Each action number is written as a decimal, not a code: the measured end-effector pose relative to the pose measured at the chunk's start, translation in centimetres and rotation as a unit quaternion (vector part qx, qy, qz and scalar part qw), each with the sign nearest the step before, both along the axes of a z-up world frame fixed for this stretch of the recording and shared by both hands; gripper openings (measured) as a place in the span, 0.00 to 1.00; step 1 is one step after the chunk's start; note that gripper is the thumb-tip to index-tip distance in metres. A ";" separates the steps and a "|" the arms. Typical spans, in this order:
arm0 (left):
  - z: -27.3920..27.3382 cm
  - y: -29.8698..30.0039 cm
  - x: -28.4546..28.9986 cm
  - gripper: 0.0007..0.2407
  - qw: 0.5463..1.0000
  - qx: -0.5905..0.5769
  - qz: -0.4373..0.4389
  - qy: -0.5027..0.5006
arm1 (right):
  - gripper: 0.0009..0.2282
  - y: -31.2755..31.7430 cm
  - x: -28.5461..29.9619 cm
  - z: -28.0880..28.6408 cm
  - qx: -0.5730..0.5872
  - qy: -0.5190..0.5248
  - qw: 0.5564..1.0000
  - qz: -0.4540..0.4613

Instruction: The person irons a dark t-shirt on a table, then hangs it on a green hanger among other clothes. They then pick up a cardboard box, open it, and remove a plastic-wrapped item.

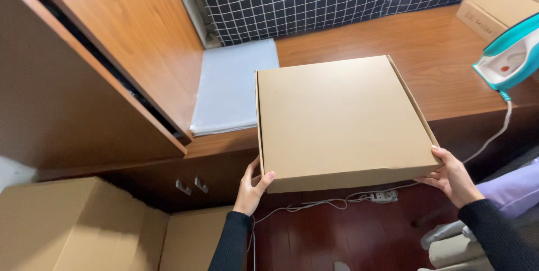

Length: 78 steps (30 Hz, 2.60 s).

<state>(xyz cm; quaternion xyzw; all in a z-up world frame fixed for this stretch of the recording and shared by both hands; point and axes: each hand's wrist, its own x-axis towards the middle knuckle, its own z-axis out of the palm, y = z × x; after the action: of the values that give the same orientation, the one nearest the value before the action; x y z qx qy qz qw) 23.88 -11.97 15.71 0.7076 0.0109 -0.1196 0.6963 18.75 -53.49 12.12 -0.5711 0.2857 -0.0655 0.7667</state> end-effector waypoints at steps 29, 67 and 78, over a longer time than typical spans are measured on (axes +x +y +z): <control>-3.7 -13.9 13.6 0.28 0.996 0.079 -0.009 0.047 | 0.19 -11.4 11.3 -0.4 -0.035 0.105 0.991 -0.073; -5.9 -14.9 33.3 0.18 0.996 -0.022 0.068 0.058 | 0.21 -9.5 30.5 -0.8 -0.054 0.087 0.992 -0.069; -5.9 -16.0 34.3 0.19 0.987 0.001 0.098 0.126 | 0.17 -10.9 31.0 3.3 0.031 0.087 0.996 -0.018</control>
<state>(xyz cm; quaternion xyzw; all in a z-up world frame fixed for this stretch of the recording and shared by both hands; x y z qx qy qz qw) 58.18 -27.99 9.77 0.6834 0.1682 -0.1387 0.6967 49.73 -64.37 15.40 -0.5455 0.3632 -0.0205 0.7551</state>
